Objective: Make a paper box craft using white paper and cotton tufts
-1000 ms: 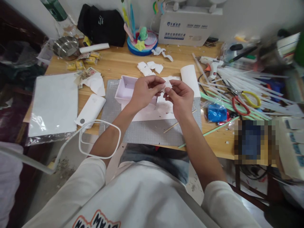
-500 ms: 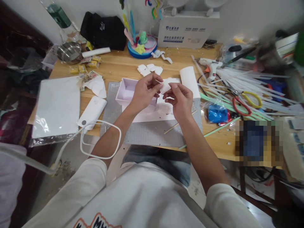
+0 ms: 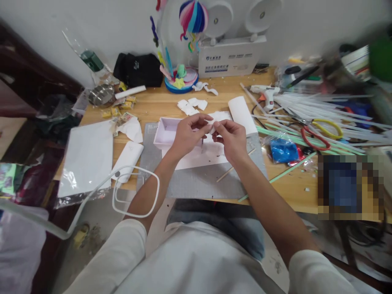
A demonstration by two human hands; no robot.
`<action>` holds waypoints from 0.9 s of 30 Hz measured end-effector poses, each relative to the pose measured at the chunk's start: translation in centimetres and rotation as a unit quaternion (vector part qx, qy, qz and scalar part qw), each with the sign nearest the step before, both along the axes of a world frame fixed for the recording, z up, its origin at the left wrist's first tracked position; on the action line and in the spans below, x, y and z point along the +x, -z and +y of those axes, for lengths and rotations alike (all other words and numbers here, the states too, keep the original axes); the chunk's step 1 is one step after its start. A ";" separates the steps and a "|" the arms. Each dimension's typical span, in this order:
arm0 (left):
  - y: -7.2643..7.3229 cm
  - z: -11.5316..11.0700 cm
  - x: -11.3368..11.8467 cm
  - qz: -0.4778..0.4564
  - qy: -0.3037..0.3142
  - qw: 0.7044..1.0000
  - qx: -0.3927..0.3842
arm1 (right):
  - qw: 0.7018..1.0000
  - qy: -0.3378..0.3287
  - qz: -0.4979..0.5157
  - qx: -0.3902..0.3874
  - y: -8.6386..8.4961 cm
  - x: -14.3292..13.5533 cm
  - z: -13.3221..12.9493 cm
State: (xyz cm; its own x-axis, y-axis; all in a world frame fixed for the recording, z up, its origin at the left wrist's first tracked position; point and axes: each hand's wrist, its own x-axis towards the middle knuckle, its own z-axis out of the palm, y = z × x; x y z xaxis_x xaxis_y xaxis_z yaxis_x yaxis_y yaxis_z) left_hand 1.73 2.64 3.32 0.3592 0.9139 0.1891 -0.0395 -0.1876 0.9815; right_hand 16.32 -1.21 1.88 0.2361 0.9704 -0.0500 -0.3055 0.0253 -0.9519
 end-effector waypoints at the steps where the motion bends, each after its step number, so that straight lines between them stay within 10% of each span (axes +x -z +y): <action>1: 0.0 0.0 0.0 0.002 0.003 1.000 -0.005 | 1.000 0.000 0.003 -0.001 0.0 0.0 0.0; 27: 0.3 0.6 -0.5 0.017 0.013 0.998 -0.064 | 0.990 0.028 -0.114 0.073 1.3 0.0 0.3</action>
